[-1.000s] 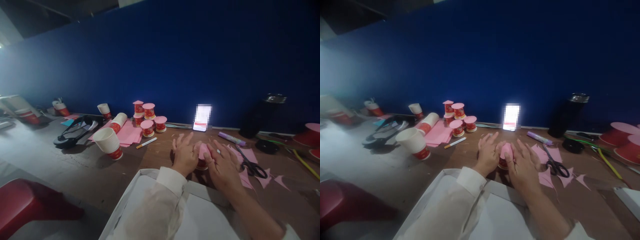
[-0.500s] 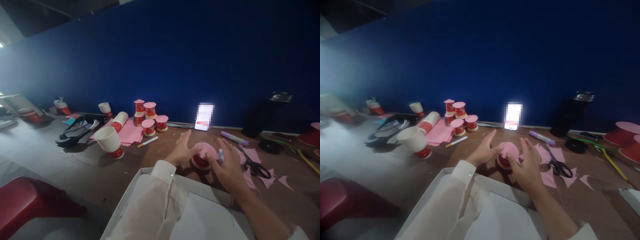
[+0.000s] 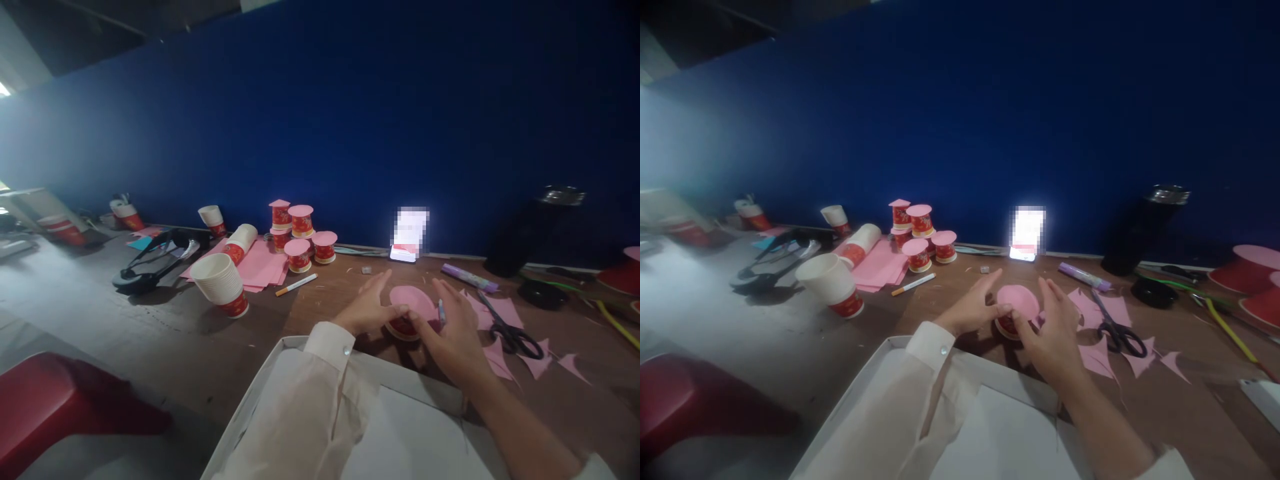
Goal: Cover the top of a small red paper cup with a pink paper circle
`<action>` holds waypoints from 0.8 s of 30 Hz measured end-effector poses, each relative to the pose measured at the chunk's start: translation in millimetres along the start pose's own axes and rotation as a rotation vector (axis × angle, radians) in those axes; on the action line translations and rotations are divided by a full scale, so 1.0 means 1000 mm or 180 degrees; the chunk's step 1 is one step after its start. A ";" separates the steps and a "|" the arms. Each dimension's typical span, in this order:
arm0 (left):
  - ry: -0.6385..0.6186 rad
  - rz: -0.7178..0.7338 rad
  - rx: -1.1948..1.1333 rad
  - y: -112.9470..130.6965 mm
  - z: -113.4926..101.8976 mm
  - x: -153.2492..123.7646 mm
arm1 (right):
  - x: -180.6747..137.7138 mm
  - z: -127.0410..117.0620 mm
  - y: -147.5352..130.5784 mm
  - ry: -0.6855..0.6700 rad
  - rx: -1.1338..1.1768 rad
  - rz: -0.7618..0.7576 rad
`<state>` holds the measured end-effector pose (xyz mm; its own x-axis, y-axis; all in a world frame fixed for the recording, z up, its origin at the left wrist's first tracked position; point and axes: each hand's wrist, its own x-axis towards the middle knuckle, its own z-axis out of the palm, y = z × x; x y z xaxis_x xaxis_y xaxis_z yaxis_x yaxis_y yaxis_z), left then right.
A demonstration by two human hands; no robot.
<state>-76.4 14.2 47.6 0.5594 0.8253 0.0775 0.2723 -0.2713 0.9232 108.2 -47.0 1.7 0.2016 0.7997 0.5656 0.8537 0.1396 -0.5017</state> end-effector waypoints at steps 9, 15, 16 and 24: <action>0.0029 -0.0029 -0.0113 -0.001 0.002 0.000 | 0.001 0.004 0.016 -0.0049 0.0081 -0.0044; 0.0043 -0.0143 -0.0464 -0.003 0.010 0.002 | 0.001 0.002 0.005 0.0018 0.0160 0.0092; 0.0044 -0.0170 -0.0538 -0.003 0.012 0.002 | 0.001 0.001 0.002 0.0024 0.0169 0.0129; 0.0117 -0.0366 -0.0848 -0.007 0.016 0.005 | 0.001 0.001 0.000 -0.0029 0.0262 0.0245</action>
<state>-62.8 12.7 35.7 0.5068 0.8618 -0.0241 0.1144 -0.0395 0.9926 108.0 -45.9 1.6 0.2605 0.8150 0.5176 0.7935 0.1247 -0.5957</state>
